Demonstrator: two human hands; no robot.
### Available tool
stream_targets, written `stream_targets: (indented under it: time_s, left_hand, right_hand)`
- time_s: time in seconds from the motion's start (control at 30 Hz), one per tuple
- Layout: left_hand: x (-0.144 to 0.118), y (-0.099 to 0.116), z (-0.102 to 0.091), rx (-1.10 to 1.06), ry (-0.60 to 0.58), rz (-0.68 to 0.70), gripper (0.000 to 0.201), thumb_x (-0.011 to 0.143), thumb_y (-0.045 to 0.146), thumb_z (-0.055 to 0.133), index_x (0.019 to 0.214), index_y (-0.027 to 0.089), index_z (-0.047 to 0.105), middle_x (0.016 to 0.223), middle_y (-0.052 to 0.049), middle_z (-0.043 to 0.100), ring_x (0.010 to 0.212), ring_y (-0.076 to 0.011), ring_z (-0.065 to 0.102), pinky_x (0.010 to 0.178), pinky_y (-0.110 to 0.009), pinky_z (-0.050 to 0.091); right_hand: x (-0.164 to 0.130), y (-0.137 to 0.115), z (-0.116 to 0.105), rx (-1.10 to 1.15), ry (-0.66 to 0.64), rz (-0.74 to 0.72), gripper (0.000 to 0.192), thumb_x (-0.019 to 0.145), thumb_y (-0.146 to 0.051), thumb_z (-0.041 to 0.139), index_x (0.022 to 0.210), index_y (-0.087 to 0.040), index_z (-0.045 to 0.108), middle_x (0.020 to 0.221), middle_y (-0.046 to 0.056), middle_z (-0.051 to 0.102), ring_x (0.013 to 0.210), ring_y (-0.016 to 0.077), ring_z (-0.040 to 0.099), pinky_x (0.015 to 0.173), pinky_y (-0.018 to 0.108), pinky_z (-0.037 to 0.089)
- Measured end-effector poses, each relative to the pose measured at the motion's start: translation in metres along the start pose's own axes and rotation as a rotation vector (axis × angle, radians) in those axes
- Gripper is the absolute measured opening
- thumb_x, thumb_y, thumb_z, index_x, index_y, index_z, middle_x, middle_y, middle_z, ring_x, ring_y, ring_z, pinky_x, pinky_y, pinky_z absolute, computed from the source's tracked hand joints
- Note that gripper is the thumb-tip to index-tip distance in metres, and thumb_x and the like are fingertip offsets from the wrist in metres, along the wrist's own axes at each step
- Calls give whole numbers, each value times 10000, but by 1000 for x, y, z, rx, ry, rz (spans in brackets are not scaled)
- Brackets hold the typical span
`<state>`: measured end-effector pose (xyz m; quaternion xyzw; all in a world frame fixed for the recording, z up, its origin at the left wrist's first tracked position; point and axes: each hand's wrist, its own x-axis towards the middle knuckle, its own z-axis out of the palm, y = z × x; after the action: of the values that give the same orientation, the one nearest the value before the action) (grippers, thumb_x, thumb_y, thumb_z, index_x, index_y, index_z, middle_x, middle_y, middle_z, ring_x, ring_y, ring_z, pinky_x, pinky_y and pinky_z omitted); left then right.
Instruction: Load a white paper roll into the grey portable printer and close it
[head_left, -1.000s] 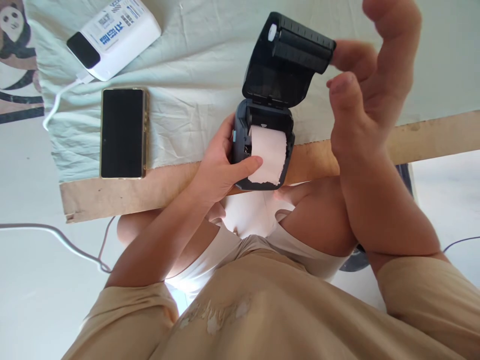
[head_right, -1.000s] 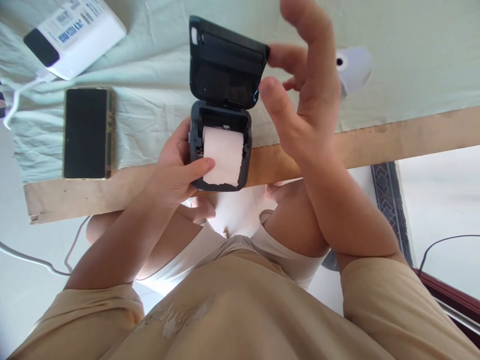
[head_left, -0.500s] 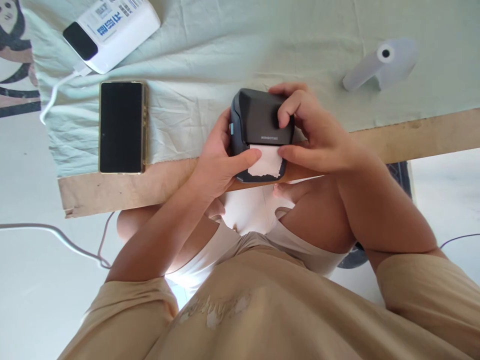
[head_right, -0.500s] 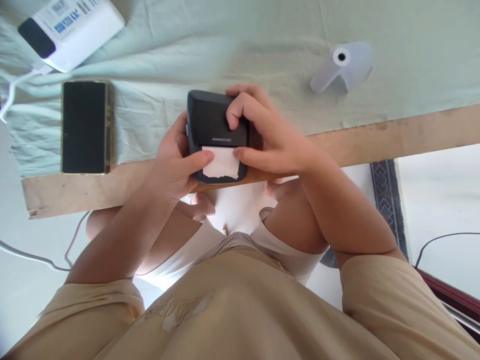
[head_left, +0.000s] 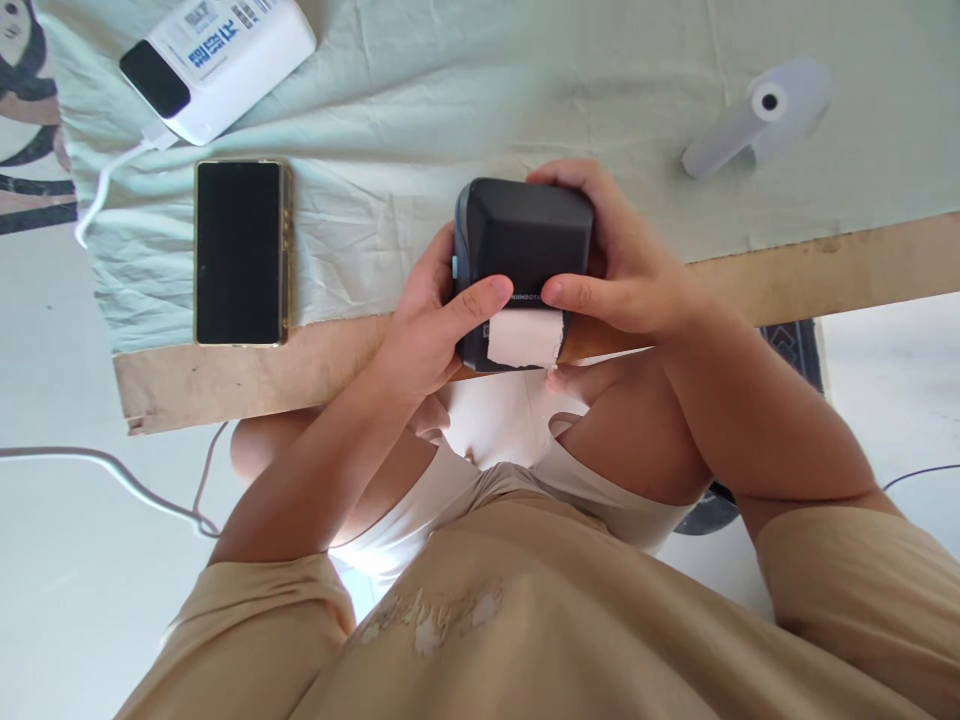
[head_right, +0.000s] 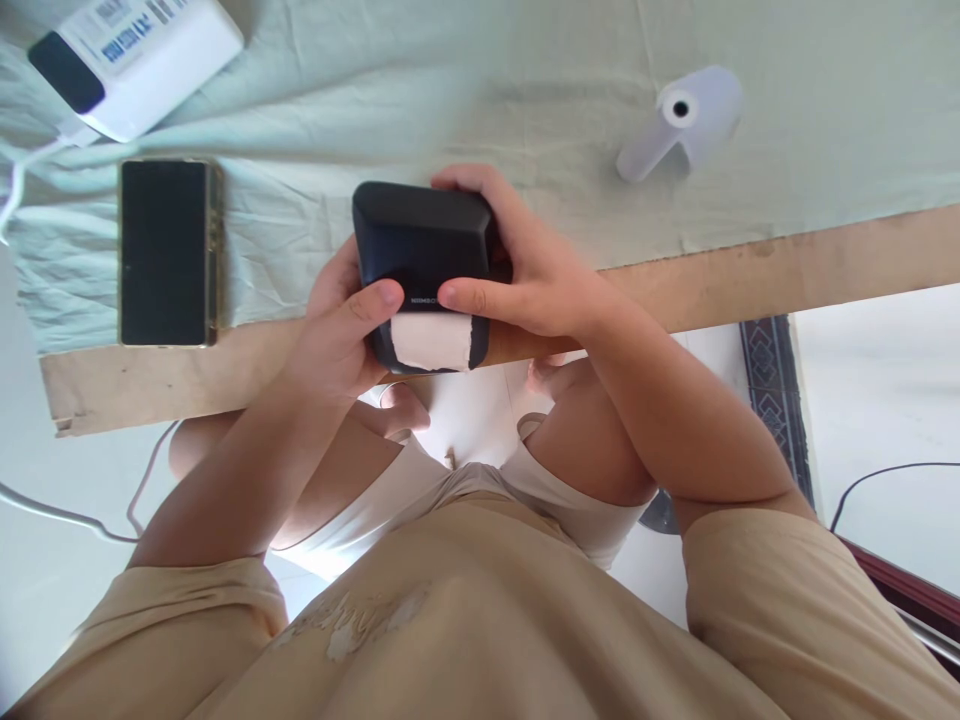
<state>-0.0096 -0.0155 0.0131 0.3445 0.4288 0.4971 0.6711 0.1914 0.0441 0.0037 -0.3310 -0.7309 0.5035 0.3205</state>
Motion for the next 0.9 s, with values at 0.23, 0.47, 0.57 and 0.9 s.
stream_targets:
  time_s: [0.23, 0.47, 0.57, 0.9]
  left_hand:
    - [6, -7, -9, -43, -85, 55, 365, 835, 372, 830, 1125, 208, 679, 965, -41, 712, 872, -215, 749, 634, -265, 585]
    - [7, -4, -10, -70, -70, 48, 355, 815, 374, 863, 1087, 210, 705, 950, -24, 717, 753, -139, 704, 602, -218, 576]
    - [5, -1, -7, -92, -68, 38, 333, 819, 351, 863, 1076, 198, 717, 914, -22, 713, 694, -120, 676, 586, -216, 564]
    - [3, 9, 5, -112, -90, 12, 361, 946, 496, 693, 1213, 253, 673, 1183, -77, 754, 1416, -336, 583, 1056, -389, 568]
  right_hand:
    - [1, -9, -1, -5, -19, 34, 762, 783, -688, 785, 1345, -295, 453, 1271, 70, 600, 1058, 236, 611, 894, 384, 546]
    - [0, -13, 3, -93, 41, 12, 700, 806, -602, 777, 1349, -290, 464, 1301, 60, 627, 1114, 257, 630, 929, 415, 549]
    - [-1, -14, 5, -141, 61, 32, 662, 804, -555, 758, 1345, -313, 464, 1330, 47, 635, 1142, 274, 632, 946, 439, 551]
    - [-6, -15, 4, -197, 144, -80, 571, 899, -518, 700, 1404, -320, 525, 1515, 42, 562, 1354, 268, 588, 989, 392, 613]
